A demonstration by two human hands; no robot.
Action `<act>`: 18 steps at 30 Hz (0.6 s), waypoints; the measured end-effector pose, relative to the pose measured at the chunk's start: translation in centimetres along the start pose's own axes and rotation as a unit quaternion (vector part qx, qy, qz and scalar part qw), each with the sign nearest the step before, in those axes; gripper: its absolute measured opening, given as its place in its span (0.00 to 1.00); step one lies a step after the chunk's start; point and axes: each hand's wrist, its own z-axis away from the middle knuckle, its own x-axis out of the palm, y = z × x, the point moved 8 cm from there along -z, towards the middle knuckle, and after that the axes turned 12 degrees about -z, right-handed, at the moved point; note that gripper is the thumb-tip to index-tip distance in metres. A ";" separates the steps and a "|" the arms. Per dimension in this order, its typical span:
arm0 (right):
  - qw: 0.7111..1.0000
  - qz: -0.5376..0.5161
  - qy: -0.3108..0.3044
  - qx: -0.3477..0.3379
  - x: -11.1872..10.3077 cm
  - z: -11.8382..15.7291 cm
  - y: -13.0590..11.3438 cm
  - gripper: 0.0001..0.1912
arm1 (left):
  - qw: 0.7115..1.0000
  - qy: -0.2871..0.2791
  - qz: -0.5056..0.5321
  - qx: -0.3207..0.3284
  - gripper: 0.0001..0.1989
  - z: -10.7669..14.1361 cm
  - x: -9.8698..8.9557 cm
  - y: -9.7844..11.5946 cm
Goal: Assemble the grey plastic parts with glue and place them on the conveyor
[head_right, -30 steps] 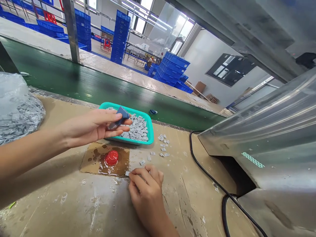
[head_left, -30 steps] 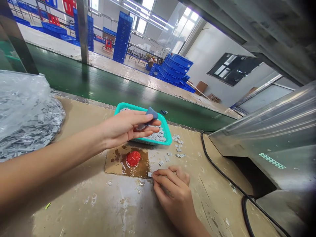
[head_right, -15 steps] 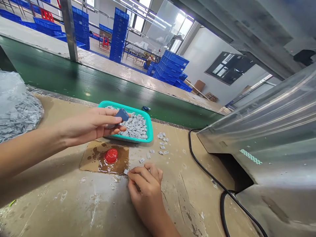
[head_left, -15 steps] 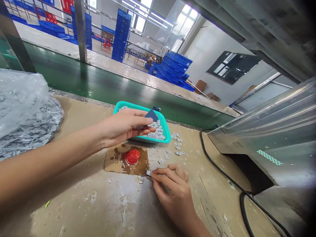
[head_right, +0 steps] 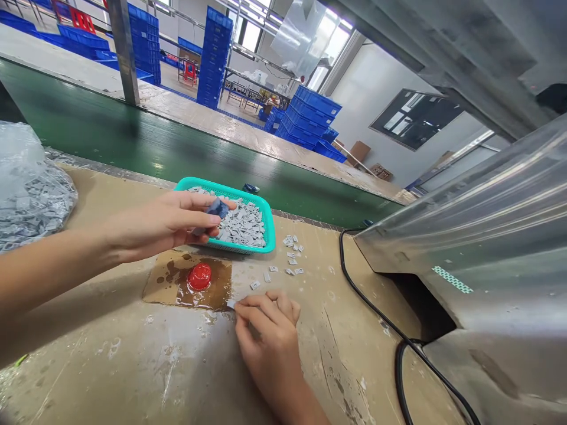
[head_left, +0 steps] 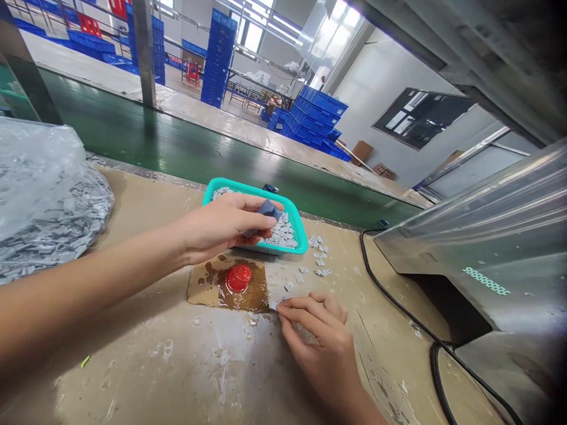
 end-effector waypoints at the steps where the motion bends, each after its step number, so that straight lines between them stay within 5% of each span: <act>1: 1.000 -0.007 -0.006 0.008 -0.2 -0.2 0.1 0.06 | 1.000 -0.008 -0.021 0.006 0.02 0.0 0.1 0.1; 7: 0.986 -0.135 0.000 0.093 -1.5 -1.3 1.8 0.05 | 0.997 0.005 -0.071 -0.014 0.15 0.2 0.5 -0.1; 18: 0.956 -0.248 0.031 0.151 -3.6 -2.6 3.6 0.05 | 0.961 0.004 -0.269 0.069 0.11 0.6 0.7 0.9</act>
